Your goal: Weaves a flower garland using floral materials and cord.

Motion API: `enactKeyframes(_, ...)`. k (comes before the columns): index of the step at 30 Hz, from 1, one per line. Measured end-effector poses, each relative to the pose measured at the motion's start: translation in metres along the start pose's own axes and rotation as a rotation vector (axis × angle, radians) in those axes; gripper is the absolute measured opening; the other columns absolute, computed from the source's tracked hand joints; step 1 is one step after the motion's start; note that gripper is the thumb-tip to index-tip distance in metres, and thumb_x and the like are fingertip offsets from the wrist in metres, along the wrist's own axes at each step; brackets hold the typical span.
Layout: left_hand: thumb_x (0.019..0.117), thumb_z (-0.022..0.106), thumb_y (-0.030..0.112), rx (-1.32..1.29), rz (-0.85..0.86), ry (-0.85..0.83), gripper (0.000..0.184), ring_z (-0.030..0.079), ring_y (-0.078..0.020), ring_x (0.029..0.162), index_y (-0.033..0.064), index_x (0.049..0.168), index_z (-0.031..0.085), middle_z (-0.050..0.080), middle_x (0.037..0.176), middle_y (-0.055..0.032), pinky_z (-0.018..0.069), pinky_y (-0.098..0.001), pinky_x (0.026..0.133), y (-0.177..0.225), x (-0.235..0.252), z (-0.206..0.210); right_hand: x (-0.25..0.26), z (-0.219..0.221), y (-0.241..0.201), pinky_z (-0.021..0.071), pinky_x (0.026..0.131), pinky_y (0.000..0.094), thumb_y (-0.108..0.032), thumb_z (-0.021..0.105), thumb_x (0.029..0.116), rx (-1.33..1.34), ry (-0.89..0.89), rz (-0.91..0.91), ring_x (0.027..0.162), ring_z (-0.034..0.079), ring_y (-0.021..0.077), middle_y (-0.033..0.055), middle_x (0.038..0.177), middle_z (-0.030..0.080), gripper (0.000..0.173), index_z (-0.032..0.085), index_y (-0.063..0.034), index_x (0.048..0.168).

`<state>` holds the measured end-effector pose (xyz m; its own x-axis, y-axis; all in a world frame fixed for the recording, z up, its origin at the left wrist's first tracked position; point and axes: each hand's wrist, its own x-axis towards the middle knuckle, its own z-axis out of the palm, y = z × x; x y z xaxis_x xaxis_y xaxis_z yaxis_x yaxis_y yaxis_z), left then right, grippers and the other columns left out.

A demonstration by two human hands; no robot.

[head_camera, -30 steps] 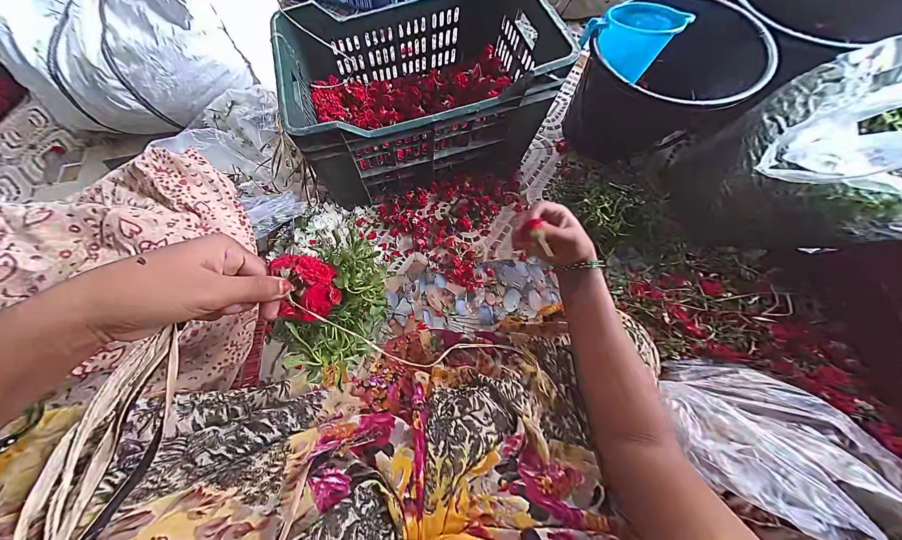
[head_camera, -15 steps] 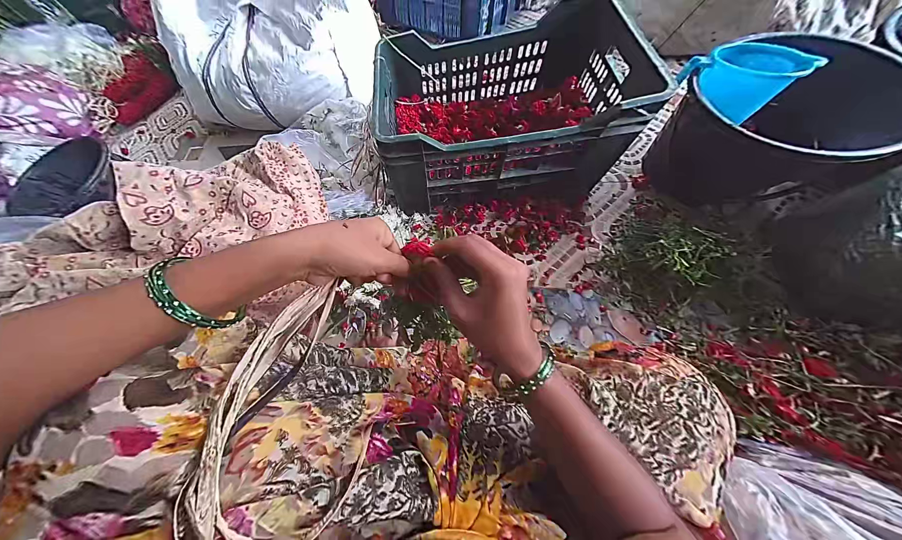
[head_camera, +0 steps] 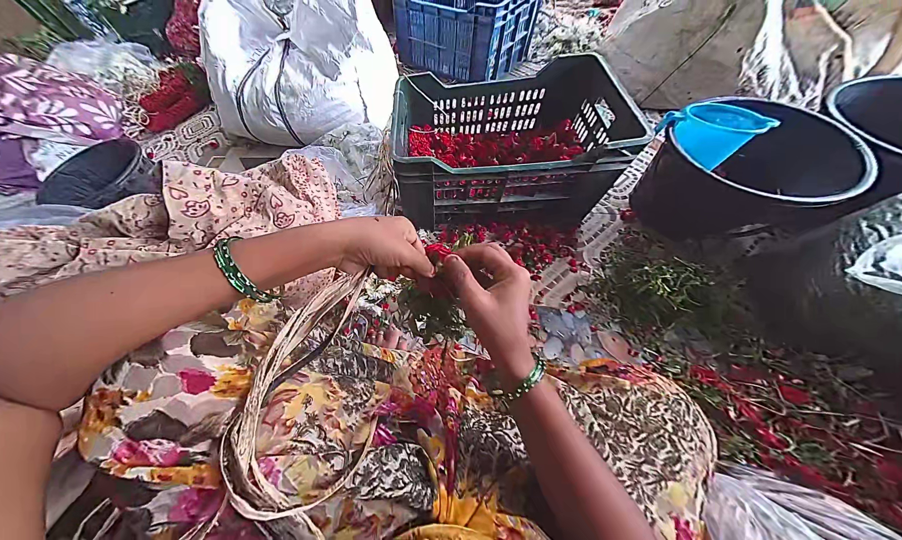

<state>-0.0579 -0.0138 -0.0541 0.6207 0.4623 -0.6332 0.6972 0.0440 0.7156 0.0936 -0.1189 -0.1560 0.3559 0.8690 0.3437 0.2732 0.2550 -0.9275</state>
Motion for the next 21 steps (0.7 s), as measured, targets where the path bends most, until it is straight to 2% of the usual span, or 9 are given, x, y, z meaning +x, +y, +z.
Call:
enactKeyframes(3,0.1036,0.054,0.007,-0.049,-0.016,-0.005,0.036,0.035,0.0021,0.042,0.0082,0.068,0.060,0.047,0.052,0.0069,0.0264,-0.0144,0.041,0.003,-0.002,0.002,-0.003,0.002,0.001,0.0537,0.071,0.0236,-0.019,0.068,0.0893,0.158,0.042,0.088,0.085,0.064,0.0043,-0.0015,0.094,0.068,0.011,0.072,-0.0116,0.081)
enactKeyframes(7,0.1025,0.056,0.005,0.004,-0.009,0.022,0.036,0.036,0.0010,0.043,0.0070,0.067,0.060,0.050,0.054,0.0053,0.0276,-0.0155,0.043,0.007,-0.005,0.005,-0.013,0.011,0.005,0.0545,0.074,0.0202,-0.018,0.066,0.0872,0.050,0.154,-0.129,0.089,0.064,0.0056,0.0030,0.096,0.066,0.017,0.069,-0.0089,0.073)
enactKeyframes(10,0.1023,0.057,0.006,0.057,0.014,0.038,0.034,0.036,0.0011,0.042,0.0057,0.070,0.064,0.053,0.055,0.0052,0.0275,-0.0161,0.042,0.007,-0.005,0.006,-0.024,0.004,0.005,0.0548,0.077,0.0236,-0.016,0.068,0.0899,-0.206,0.201,-0.303,0.090,0.065,0.0148,0.0126,0.099,0.067,0.016,0.074,-0.0022,0.085)
enactKeyframes(13,0.1032,0.055,0.006,0.029,0.042,0.031,0.034,0.035,0.0012,0.042,0.0048,0.071,0.065,0.052,0.055,0.0050,0.0257,-0.0157,0.041,0.009,-0.007,0.003,-0.056,-0.002,0.007,0.0574,0.075,0.0252,-0.013,0.065,0.0933,-0.279,0.193,-0.249,0.084,0.067,0.0161,0.0149,0.095,0.067,0.019,0.067,0.0049,0.099)
enactKeyframes(15,0.1037,0.054,0.006,0.076,0.082,0.037,0.033,0.035,0.0017,0.043,0.0051,0.073,0.066,0.051,0.055,0.0063,0.0257,-0.0155,0.042,0.010,-0.010,0.002,-0.077,-0.003,0.009,0.0560,0.066,0.0246,-0.016,0.062,0.0975,-0.259,0.069,-0.122,0.071,0.065,0.0106,0.0089,0.087,0.069,0.026,0.066,0.0045,0.112)
enactKeyframes(16,0.1040,0.056,0.008,0.161,0.100,0.058,0.032,0.035,0.0012,0.044,0.0050,0.074,0.067,0.051,0.056,0.0064,0.0267,-0.0162,0.044,0.010,-0.010,0.003,-0.085,-0.004,0.009,0.0507,0.055,0.0234,-0.017,0.057,0.1000,-0.242,0.001,-0.081,0.058,0.058,0.0070,0.0035,0.076,0.065,0.026,0.068,0.0021,0.113)
enactKeyframes(17,0.1043,0.057,0.012,0.316,0.106,0.088,0.031,0.039,-0.0008,0.048,0.0053,0.076,0.069,0.053,0.059,0.0054,0.0298,-0.0191,0.047,0.012,-0.009,0.004,-0.089,-0.007,0.006,0.0463,0.049,0.0236,-0.016,0.051,0.1018,-0.261,-0.057,-0.102,0.052,0.054,0.0063,0.0001,0.068,0.061,0.025,0.070,-0.0009,0.109)
enactKeyframes(19,0.1059,0.056,0.019,0.689,0.080,0.132,0.032,0.050,-0.0118,0.064,0.0041,0.082,0.072,0.058,0.069,-0.0014,0.0393,-0.0336,0.062,0.017,-0.006,0.007,-0.083,-0.019,-0.013,0.0441,0.043,0.0300,-0.013,0.050,0.0987,-0.449,-0.109,-0.329,0.049,0.058,0.0135,0.0006,0.063,0.062,0.024,0.073,-0.0067,0.096)
enactKeyframes(21,0.1058,0.053,0.019,0.896,0.080,0.154,0.034,0.056,-0.0192,0.070,0.0040,0.079,0.068,0.059,0.072,-0.0056,0.0437,-0.0415,0.067,0.012,0.001,0.015,-0.068,-0.032,-0.028,0.0380,0.038,0.0335,-0.015,0.052,0.0969,-0.600,-0.213,-0.557,0.043,0.055,0.0187,0.0011,0.054,0.056,0.020,0.069,-0.0095,0.089)
